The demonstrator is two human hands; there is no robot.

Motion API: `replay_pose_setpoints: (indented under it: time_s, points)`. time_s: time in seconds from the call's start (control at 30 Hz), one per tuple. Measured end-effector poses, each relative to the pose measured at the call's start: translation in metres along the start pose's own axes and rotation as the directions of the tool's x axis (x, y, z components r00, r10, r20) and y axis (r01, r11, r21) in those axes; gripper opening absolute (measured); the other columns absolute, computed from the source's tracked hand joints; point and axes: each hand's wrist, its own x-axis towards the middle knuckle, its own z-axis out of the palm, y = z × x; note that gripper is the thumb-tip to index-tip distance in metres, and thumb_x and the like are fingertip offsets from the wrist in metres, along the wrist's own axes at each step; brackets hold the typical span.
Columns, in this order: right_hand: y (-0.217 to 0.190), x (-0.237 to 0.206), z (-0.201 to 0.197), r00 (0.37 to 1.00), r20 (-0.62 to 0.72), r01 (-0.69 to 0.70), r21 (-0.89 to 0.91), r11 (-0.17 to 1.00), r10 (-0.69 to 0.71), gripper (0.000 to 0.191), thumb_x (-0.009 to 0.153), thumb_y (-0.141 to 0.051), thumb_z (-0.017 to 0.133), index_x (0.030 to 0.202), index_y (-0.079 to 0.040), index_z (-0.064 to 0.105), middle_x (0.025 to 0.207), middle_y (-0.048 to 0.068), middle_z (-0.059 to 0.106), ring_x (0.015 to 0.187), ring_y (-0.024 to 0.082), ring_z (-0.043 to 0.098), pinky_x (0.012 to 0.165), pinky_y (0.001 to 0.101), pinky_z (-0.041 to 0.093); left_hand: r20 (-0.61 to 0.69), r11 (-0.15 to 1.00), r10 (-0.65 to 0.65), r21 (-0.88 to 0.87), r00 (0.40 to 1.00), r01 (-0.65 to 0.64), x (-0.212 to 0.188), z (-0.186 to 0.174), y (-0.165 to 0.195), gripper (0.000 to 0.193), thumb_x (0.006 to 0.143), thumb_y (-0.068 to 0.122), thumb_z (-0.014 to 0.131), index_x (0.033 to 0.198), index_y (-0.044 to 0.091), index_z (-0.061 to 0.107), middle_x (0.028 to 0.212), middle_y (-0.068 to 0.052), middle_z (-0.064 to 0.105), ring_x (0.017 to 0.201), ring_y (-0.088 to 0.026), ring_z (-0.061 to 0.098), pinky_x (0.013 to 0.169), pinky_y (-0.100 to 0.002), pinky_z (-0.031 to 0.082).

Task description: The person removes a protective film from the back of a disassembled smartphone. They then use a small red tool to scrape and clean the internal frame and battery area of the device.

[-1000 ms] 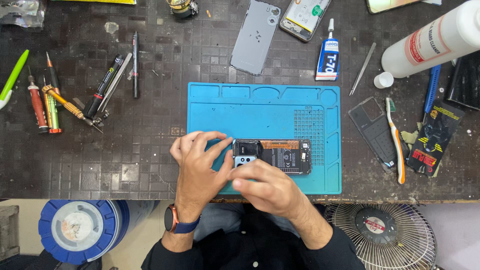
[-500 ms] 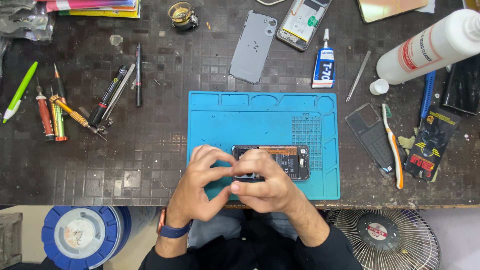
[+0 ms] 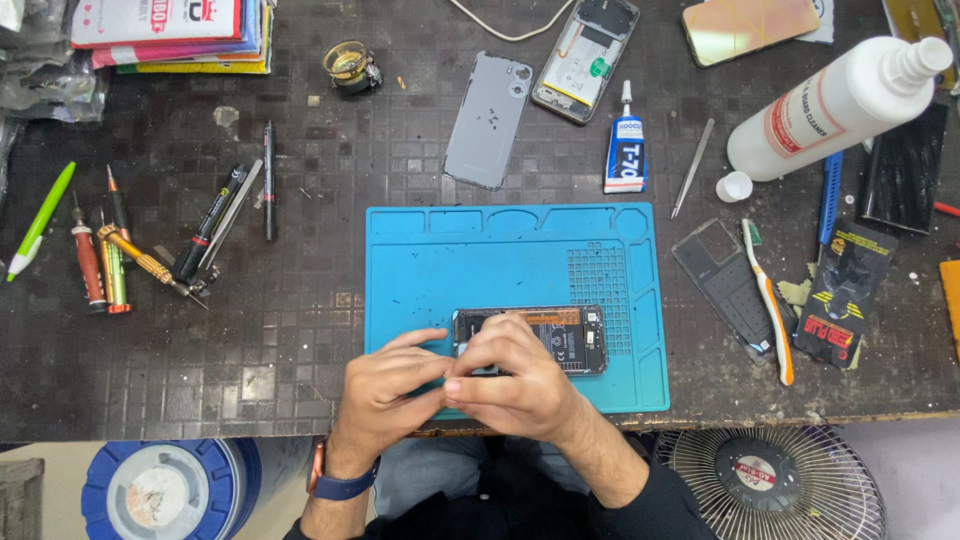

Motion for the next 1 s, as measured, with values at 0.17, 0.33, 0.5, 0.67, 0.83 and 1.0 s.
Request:
replay_pose_setpoints:
  time_s: [0.17, 0.33, 0.5, 0.67, 0.83, 1.0]
  points:
    - [-0.002, 0.001, 0.001, 0.999, 0.037, 0.003, 0.013, 1.0, -0.003, 0.055, 0.081, -0.002, 0.085, 0.128, -0.018, 0.061, 0.108, 0.0, 0.07, 0.099, 0.022, 0.064, 0.094, 0.0454, 0.049, -0.133, 0.993, -0.058, 0.092, 0.989, 0.07, -0.001, 0.007, 0.005, 0.019, 0.072, 0.005, 0.086, 0.086, 0.006, 0.073, 0.077, -0.003, 0.075, 0.075, -0.015, 0.075, 0.097, -0.042, 0.062]
    - [-0.002, 0.001, 0.001, 1.0, 0.013, -0.001, 0.022, 1.0, 0.001, 0.052, 0.082, -0.001, 0.08, 0.124, -0.02, 0.057, 0.109, -0.002, 0.073, 0.101, 0.022, 0.066, 0.098, 0.0458, 0.044, 0.005, 0.999, -0.049, -0.008, 0.999, 0.049, 0.001, -0.002, 0.007, 0.03, 0.068, 0.001, 0.078, 0.097, 0.0, 0.07, 0.098, -0.012, 0.075, 0.102, -0.028, 0.073, 0.099, -0.043, 0.056]
    - [0.001, -0.001, 0.001, 0.995, -0.102, -0.002, -0.042, 0.999, -0.002, 0.044, 0.083, -0.013, 0.085, 0.118, -0.022, 0.061, 0.103, 0.001, 0.066, 0.097, 0.022, 0.06, 0.092, 0.0428, 0.043, 0.069, 0.998, -0.063, -0.018, 0.996, 0.064, -0.001, 0.0, 0.003, 0.024, 0.079, -0.001, 0.078, 0.103, 0.001, 0.077, 0.1, -0.01, 0.08, 0.103, -0.029, 0.077, 0.094, -0.038, 0.059]
    - [0.004, -0.006, 0.002, 0.995, -0.09, -0.046, 0.055, 0.997, 0.051, 0.036, 0.089, -0.005, 0.082, 0.117, -0.018, 0.064, 0.106, -0.002, 0.072, 0.095, 0.015, 0.065, 0.091, 0.0388, 0.046, -0.045, 0.986, -0.158, 0.052, 0.986, 0.161, -0.003, 0.005, 0.002, 0.027, 0.07, 0.006, 0.089, 0.093, 0.002, 0.077, 0.089, -0.009, 0.079, 0.087, -0.025, 0.078, 0.078, -0.033, 0.062]
    - [0.003, -0.005, 0.002, 0.996, -0.07, -0.052, 0.084, 0.995, 0.058, 0.033, 0.089, -0.001, 0.078, 0.113, -0.019, 0.063, 0.108, -0.005, 0.075, 0.097, 0.016, 0.063, 0.093, 0.0392, 0.044, 0.041, 0.999, -0.04, -0.035, 0.998, 0.041, -0.003, -0.001, 0.001, 0.03, 0.07, -0.003, 0.081, 0.1, -0.001, 0.075, 0.103, -0.015, 0.077, 0.098, -0.028, 0.075, 0.087, -0.037, 0.058]
    - [0.003, -0.003, 0.001, 0.995, -0.093, -0.019, 0.045, 0.999, 0.023, 0.037, 0.081, -0.011, 0.086, 0.109, -0.022, 0.064, 0.103, -0.006, 0.072, 0.096, 0.018, 0.06, 0.09, 0.0408, 0.04, 0.072, 0.984, -0.12, -0.124, 0.99, 0.128, -0.009, 0.0, -0.005, 0.026, 0.081, -0.003, 0.081, 0.105, 0.004, 0.078, 0.101, -0.008, 0.081, 0.093, -0.022, 0.082, 0.08, -0.03, 0.065]
